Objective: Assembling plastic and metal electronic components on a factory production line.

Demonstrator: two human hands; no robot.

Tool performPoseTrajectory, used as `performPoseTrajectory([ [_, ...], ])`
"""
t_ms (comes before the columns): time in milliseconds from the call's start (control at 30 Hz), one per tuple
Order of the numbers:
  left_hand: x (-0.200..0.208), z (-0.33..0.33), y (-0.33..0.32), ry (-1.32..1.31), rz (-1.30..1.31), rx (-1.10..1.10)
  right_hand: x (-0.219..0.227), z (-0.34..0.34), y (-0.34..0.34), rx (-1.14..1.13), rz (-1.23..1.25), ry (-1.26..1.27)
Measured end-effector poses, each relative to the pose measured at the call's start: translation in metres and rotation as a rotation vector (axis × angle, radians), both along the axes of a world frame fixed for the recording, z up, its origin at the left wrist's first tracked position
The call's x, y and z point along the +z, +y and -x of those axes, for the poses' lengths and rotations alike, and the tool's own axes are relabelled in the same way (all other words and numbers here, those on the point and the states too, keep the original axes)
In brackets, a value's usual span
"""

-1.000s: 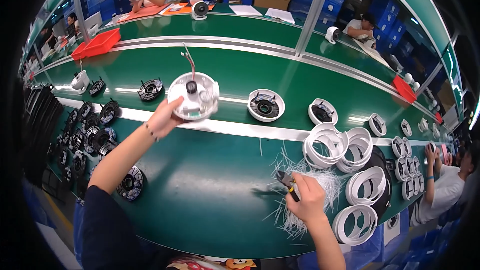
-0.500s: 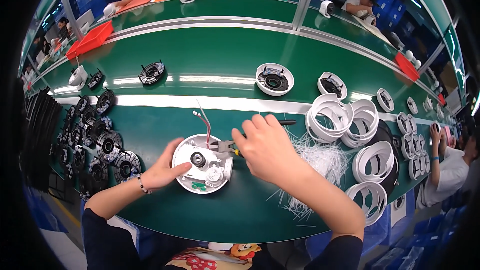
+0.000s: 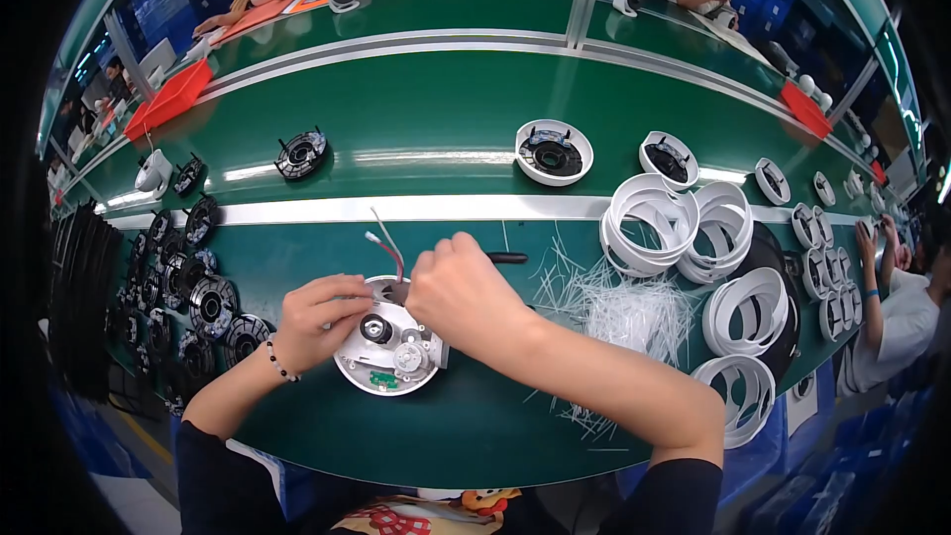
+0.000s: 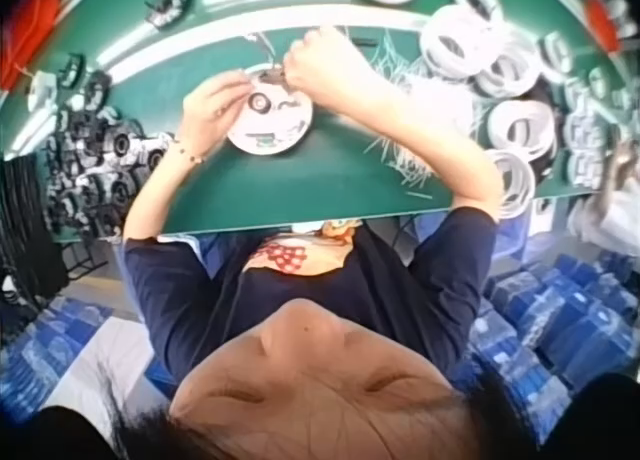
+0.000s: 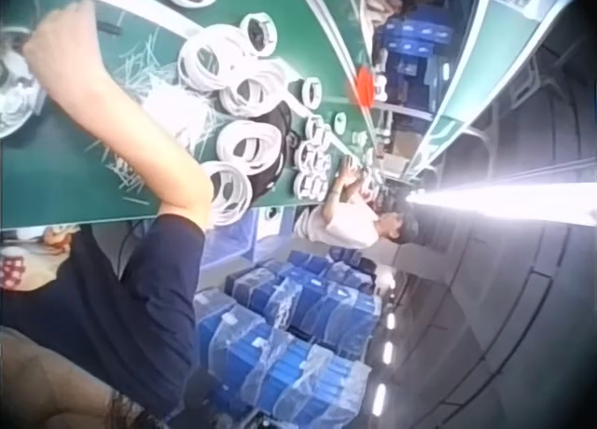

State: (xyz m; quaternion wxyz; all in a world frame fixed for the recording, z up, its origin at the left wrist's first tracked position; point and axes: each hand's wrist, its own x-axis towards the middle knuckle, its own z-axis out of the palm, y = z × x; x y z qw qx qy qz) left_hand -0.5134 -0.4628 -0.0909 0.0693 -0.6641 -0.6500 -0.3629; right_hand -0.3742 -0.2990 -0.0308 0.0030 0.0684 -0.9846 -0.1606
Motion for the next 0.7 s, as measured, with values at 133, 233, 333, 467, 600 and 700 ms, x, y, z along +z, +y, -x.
performPoseTrajectory([
  [133, 0.011, 0.000, 0.001, -0.020, -0.024, 0.020, -0.001, -0.019, 0.017, -0.006, 0.033, 0.091],
  [233, 0.029, 0.017, 0.003, -0.083, -0.144, 0.130, 0.023, -0.055, 0.041, -0.062, 0.230, 0.393],
  [333, 0.061, 0.011, 0.030, -0.342, -0.293, 0.128, 0.057, -0.091, 0.042, -0.110, 0.454, 0.491],
  [467, 0.089, -0.032, 0.077, -0.244, -0.019, -0.481, 0.061, -0.099, 0.010, 0.069, 0.831, 0.204],
  [600, 0.083, -0.006, 0.084, -0.032, -0.026, -0.285, 0.008, -0.109, -0.023, 0.069, 0.775, -0.137],
  [700, 0.053, 0.024, 0.059, -0.208, 0.161, -0.021, -0.044, -0.125, -0.035, 0.039, 0.784, -0.182],
])
